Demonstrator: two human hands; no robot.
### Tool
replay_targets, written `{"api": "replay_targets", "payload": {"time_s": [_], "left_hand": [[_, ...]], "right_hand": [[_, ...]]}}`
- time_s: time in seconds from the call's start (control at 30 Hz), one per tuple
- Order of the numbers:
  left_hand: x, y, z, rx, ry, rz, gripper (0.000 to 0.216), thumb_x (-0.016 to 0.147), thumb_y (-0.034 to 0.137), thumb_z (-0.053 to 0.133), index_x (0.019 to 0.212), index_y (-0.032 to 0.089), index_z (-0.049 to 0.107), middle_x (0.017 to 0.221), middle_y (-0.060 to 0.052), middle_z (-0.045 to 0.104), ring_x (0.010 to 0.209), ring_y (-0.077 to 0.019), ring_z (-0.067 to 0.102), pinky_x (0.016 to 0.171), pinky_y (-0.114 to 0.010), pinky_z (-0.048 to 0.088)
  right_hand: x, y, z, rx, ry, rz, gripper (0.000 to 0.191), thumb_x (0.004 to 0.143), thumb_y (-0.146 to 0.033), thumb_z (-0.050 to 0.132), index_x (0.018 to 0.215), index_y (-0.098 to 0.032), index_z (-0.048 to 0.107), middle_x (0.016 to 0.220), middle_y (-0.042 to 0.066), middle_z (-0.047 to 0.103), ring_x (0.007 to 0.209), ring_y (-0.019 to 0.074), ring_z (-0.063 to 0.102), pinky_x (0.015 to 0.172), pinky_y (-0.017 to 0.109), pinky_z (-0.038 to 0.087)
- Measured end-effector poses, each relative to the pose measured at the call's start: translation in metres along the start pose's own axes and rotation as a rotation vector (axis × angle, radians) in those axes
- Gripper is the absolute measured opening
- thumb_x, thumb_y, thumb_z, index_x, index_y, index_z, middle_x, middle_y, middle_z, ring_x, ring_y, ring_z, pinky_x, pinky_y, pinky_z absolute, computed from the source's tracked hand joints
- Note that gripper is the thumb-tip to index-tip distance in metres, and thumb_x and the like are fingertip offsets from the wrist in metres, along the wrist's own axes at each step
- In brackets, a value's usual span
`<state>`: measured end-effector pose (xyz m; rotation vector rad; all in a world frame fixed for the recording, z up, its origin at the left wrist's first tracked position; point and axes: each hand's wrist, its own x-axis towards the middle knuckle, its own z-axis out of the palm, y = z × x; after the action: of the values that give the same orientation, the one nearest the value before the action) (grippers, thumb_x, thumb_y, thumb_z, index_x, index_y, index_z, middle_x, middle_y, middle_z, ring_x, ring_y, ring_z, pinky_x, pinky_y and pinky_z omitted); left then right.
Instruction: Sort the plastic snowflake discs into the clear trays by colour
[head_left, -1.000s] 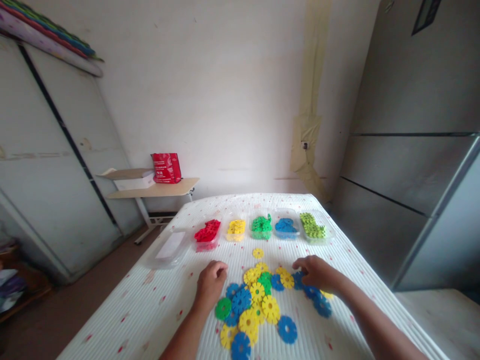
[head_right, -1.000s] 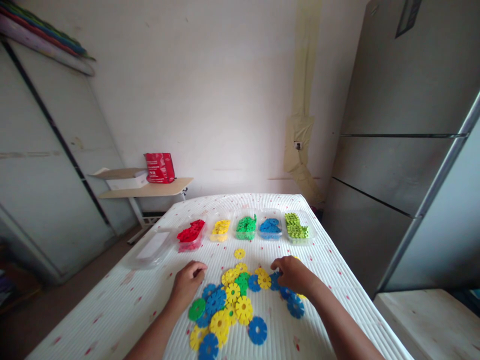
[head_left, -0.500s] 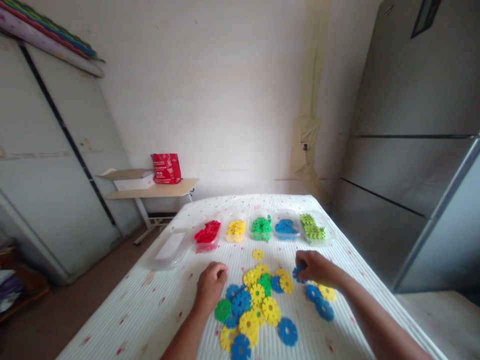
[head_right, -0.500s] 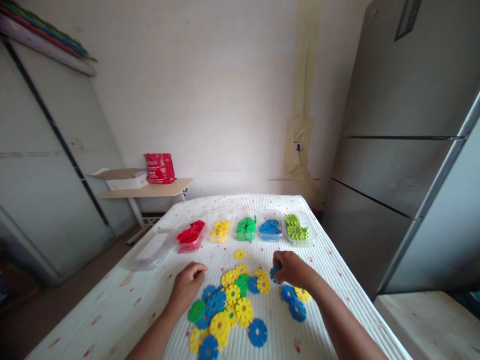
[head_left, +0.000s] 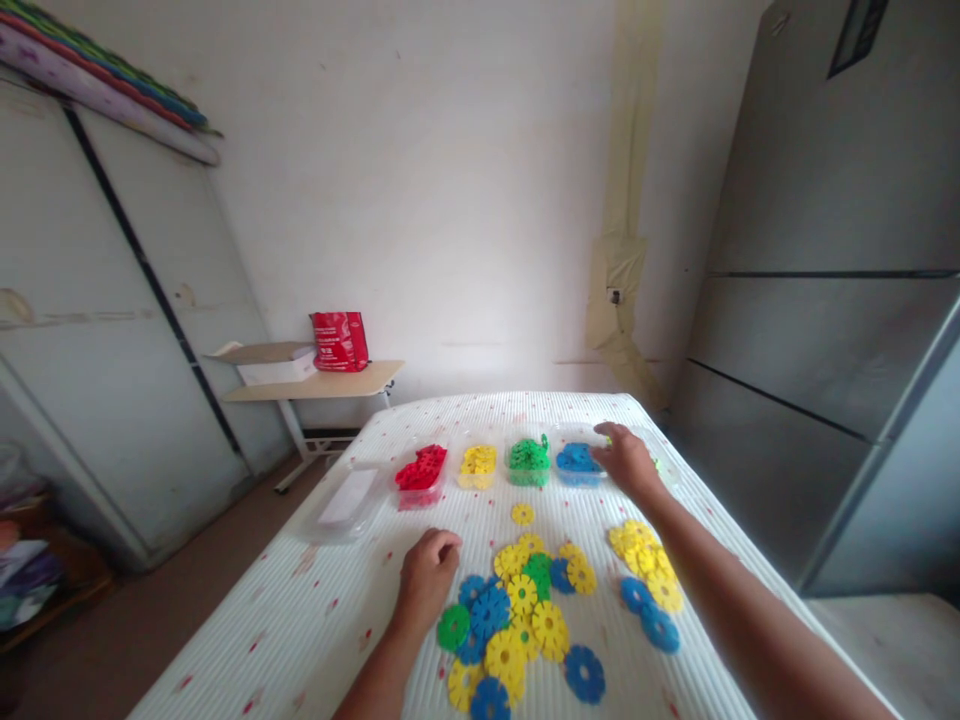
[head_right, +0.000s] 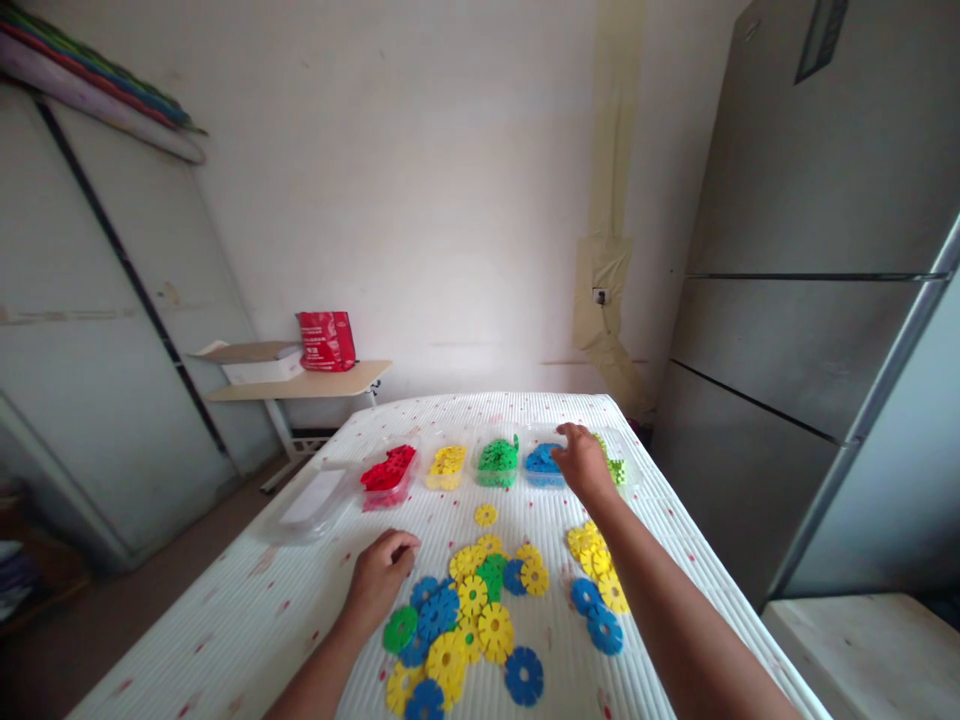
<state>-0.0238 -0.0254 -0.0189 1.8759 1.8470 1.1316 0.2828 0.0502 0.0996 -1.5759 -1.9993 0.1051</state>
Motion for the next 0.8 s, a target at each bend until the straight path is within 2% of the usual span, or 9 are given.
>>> {"api": "replay_targets", "payload": {"time_s": [0.1, 0.2, 0.3, 0.47, 0.63, 0.8], "left_hand": [[0.000, 0.000, 0.000, 0.009, 0.001, 0.010, 0.017, 0.073, 0.018, 0.044, 0.072, 0.018, 0.061, 0.073, -0.001, 0.061, 0.069, -0.0139, 0.057, 0.066, -0.024, 0.043], [0.000, 0.002, -0.001, 0.029, -0.014, 0.015, 0.017, 0.073, 0.016, 0.044, 0.073, 0.018, 0.061, 0.074, -0.001, 0.062, 0.070, -0.0139, 0.057, 0.068, -0.024, 0.043], [0.000, 0.005, -0.001, 0.040, -0.018, 0.008, 0.017, 0.072, 0.014, 0.045, 0.072, 0.018, 0.061, 0.074, -0.001, 0.062, 0.071, -0.0138, 0.057, 0.069, -0.024, 0.043], [-0.001, 0.006, 0.000, 0.058, -0.006, -0.004, 0.017, 0.072, 0.012, 0.045, 0.072, 0.018, 0.061, 0.075, -0.001, 0.062, 0.073, -0.0132, 0.057, 0.070, -0.023, 0.043], [-0.002, 0.006, -0.001, 0.048, -0.015, -0.016, 0.017, 0.071, 0.013, 0.046, 0.073, 0.018, 0.062, 0.076, -0.001, 0.062, 0.073, -0.0131, 0.057, 0.070, -0.023, 0.042], [-0.004, 0.011, -0.002, 0.018, -0.053, 0.024, 0.018, 0.071, 0.014, 0.046, 0.074, 0.018, 0.064, 0.076, -0.002, 0.063, 0.072, -0.0131, 0.057, 0.069, -0.023, 0.041]], "right_hand": [[-0.017, 0.005, 0.004, -0.021, 0.031, 0.001, 0.023, 0.088, -0.031, 0.045, 0.089, -0.015, 0.062, 0.085, 0.006, 0.063, 0.073, 0.0153, 0.059, 0.068, 0.030, 0.047], [-0.044, 0.020, 0.010, -0.058, 0.061, -0.054, 0.026, 0.085, -0.024, 0.039, 0.071, -0.017, 0.060, 0.069, 0.005, 0.061, 0.063, 0.0156, 0.057, 0.062, 0.027, 0.043], [-0.074, 0.039, 0.015, -0.079, 0.050, -0.118, 0.024, 0.082, -0.023, 0.036, 0.070, -0.019, 0.056, 0.069, 0.004, 0.060, 0.062, 0.0153, 0.056, 0.059, 0.026, 0.041], [-0.106, 0.060, 0.023, -0.048, 0.026, -0.078, 0.024, 0.084, -0.029, 0.034, 0.072, -0.021, 0.054, 0.071, 0.003, 0.060, 0.062, 0.0152, 0.057, 0.059, 0.025, 0.042], [-0.106, 0.062, 0.031, -0.058, 0.063, -0.017, 0.024, 0.083, -0.030, 0.035, 0.074, -0.021, 0.055, 0.073, 0.003, 0.061, 0.064, 0.0163, 0.058, 0.060, 0.026, 0.042], [-0.105, 0.062, 0.039, -0.096, 0.026, -0.033, 0.025, 0.085, -0.029, 0.033, 0.074, -0.021, 0.053, 0.074, 0.004, 0.060, 0.068, 0.0164, 0.059, 0.062, 0.025, 0.042]]}}
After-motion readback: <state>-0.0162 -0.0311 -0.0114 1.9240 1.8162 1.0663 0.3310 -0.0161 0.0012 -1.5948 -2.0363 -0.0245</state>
